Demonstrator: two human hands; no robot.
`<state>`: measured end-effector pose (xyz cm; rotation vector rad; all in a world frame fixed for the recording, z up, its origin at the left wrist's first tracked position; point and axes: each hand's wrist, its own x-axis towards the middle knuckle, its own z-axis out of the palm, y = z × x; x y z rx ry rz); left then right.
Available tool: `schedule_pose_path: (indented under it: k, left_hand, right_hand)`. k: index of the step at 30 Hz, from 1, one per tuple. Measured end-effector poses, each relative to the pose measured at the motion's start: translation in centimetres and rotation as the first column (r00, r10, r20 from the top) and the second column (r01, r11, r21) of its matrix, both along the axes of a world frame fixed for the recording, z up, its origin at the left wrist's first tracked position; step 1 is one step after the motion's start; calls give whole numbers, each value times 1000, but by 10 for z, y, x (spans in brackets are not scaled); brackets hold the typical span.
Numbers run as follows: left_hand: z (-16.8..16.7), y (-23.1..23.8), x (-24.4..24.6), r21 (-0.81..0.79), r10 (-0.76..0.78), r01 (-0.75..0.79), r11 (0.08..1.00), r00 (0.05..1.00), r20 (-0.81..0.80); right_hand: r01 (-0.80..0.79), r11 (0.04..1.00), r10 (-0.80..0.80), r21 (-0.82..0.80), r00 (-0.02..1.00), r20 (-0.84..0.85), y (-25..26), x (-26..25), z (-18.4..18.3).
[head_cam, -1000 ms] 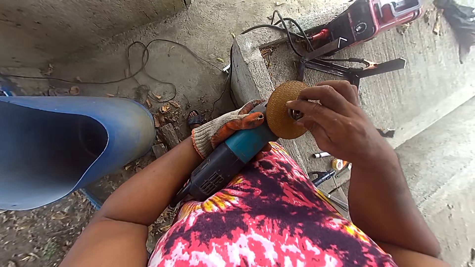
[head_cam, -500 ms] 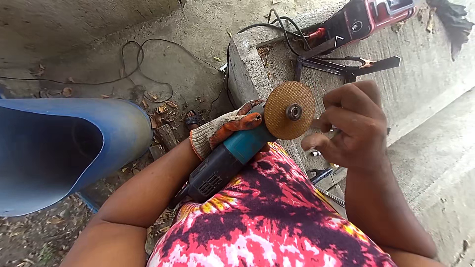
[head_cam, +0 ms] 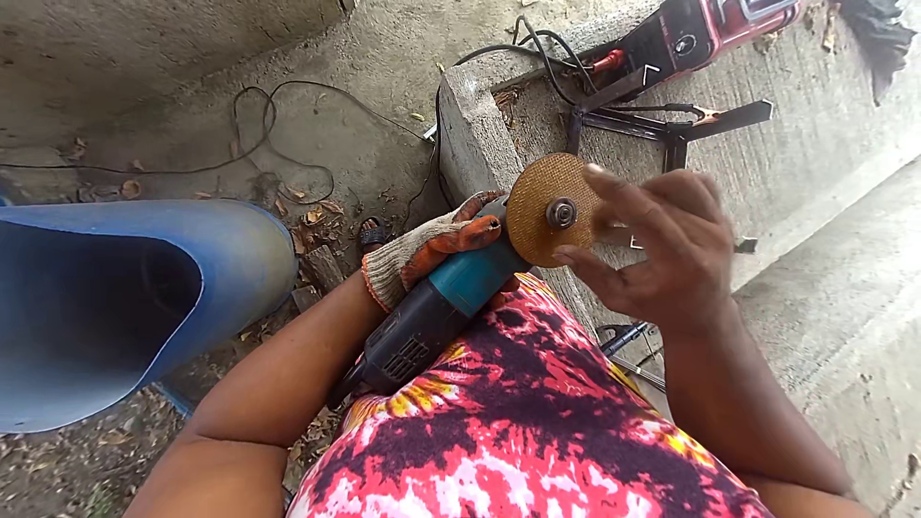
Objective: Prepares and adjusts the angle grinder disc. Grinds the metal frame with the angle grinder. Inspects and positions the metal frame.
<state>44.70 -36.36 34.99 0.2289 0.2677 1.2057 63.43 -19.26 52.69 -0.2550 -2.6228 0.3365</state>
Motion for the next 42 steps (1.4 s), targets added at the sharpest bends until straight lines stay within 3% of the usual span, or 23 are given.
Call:
schedule_pose_path:
  k: [2,5,8,10,12,14,16,18,20,21,23,25,26,27,28,30,32,33,35,37,38,40,42]
  left_hand:
    - [14,1,-1,66,7,-10,998,999,46]
    - [54,1,-5,-8,41,-41,999,998,-39]
    - [14,1,-4,61,11,-12,998,1000,18]
    - [7,2,-2,26,-3,3,1000,1000,-4]
    - [10,5,-3,101,-19,18,995,1000,3]
    - [43,7,-7,113,-8,19,993,995,-96]
    - [98,10,-5,-65,-5,-17,998,944,-329]
    - [106,12,-7,-139,-19,-37,990,925,-380]
    - [106,15,-13,-165,-18,-68,984,884,-467]
    - [108,16,-16,-164,-12,-92,982,838,-546]
    - [116,19,-25,-153,-3,-141,978,724,-690]
    - [124,21,-35,-127,-5,-166,978,592,-806]
    - [126,21,-42,-115,-9,-166,979,532,-847]
    - [125,20,-49,-107,-9,-163,981,510,-860]
    - [122,18,-55,-95,2,-164,982,508,-861]
    - [126,15,-73,-119,-35,-124,985,534,-845]
    - [131,12,-89,-136,-66,-75,988,593,-803]
    - [132,11,-95,-132,-63,-67,989,613,-787]
    - [135,8,-106,-102,-65,-23,995,628,-775]
    - [139,9,-120,-66,-88,59,996,640,-763]
    - [141,7,-126,-53,-94,83,995,646,-758]
    - [146,6,-136,-27,-69,78,997,624,-778]
    - [150,3,-146,-3,-45,74,997,576,-816]
  right_hand:
    - [44,999,-46,-28,995,-90,0,2,0]
    - [29,996,-36,-81,995,-95,3,1,5]
    - [-15,996,12,-86,999,-34,9,-6,10]
    - [-109,992,110,-61,994,17,13,-16,12]
    - [-244,970,244,-9,967,69,13,-32,12]
    - [-362,932,357,20,925,133,10,-51,7]
    - [-412,911,406,-11,891,202,9,-65,-2]
    - [-317,944,328,-95,934,144,9,-70,-13]
    - [-20,962,40,-273,997,66,6,-69,-23]
    - [162,890,-150,-427,987,62,3,-70,-29]
    - [329,538,-464,-776,884,53,-1,-78,-46]
    - [204,82,-681,-976,726,95,-7,-92,-58]
    - [144,-41,-729,-989,673,128,-9,-98,-63]
    - [139,-34,-727,-990,676,120,-10,-100,-66]
    - [175,79,-695,-981,716,72,-9,-98,-69]
    - [248,503,-559,-828,824,-92,-7,-91,-64]
    - [225,885,-334,-407,916,-220,-9,-86,-47]
    - [167,972,-201,-167,956,-215,-12,-87,-36]
    - [18,989,4,148,989,-150,-24,-101,-19]
    - [-47,981,72,187,989,-128,-35,-123,-14]
    - [-3,995,19,99,986,-165,-39,-131,-16]
    - [231,944,-287,-237,928,-238,-51,-143,-20]
    - [383,688,-621,-617,750,-227,-66,-161,-21]
